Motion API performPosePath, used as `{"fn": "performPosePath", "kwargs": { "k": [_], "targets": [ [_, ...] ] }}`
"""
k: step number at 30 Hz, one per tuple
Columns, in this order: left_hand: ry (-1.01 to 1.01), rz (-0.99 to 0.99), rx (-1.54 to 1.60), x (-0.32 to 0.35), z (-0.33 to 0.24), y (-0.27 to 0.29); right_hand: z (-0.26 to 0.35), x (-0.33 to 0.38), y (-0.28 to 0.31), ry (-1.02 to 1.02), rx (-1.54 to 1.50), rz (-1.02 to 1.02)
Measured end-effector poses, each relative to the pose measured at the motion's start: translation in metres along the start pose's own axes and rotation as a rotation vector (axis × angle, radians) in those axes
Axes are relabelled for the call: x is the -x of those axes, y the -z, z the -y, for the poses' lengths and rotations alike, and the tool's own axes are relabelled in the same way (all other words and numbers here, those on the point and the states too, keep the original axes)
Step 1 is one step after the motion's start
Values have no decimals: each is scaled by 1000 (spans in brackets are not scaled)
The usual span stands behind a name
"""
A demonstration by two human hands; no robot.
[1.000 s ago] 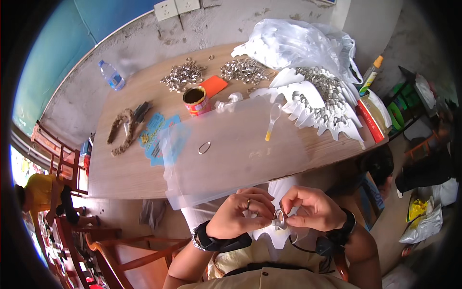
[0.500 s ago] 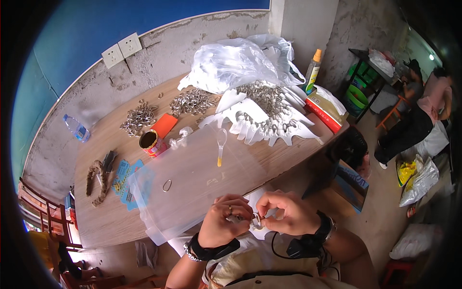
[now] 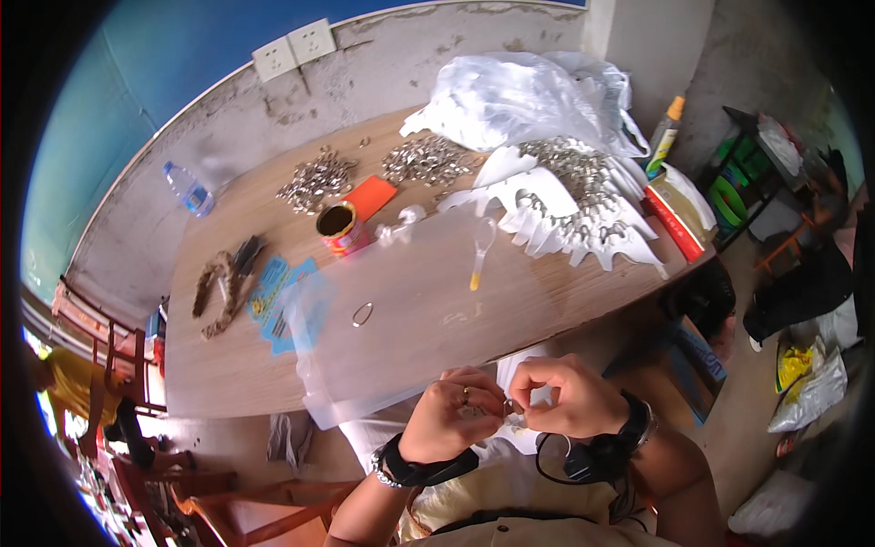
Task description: Applying glue and attaching metal rings to white shoe upper components on a workbench.
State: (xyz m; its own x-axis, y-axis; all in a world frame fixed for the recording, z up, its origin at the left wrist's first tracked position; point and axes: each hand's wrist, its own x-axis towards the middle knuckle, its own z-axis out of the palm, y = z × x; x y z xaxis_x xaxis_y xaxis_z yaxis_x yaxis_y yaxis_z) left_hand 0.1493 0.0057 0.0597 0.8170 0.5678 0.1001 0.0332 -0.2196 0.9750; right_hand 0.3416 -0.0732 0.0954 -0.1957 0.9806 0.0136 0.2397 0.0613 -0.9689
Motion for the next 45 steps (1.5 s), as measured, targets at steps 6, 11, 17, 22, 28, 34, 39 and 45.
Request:
{"fn": "performPosePath", "kwargs": {
  "k": [6,11,17,22,28,34,39,45],
  "targets": [
    [-5,-81,-76,12,-8,1,-1,-4,4,-124,-153,138],
    [7,-20,-40,23,-12,8,-6,-10,3,-10,-174,241],
    [12,-15,-23,31,-12,8,2,-17,9,-9,-172,366],
    [11,5,-37,28,-11,6,3,-15,10,14,-53,357],
    [64,-129,-19,36,-2,-2,9,-14,12,95,245,245],
    [192,-553,444,47,17,-24,-10,11,-5,351,12,-474],
    [103,-764,656,37,23,-44,-32,19,-43,45,173,-492],
    [47,-936,904,54,35,-54,-24,-12,-67,29,109,-184]
  ]
}}
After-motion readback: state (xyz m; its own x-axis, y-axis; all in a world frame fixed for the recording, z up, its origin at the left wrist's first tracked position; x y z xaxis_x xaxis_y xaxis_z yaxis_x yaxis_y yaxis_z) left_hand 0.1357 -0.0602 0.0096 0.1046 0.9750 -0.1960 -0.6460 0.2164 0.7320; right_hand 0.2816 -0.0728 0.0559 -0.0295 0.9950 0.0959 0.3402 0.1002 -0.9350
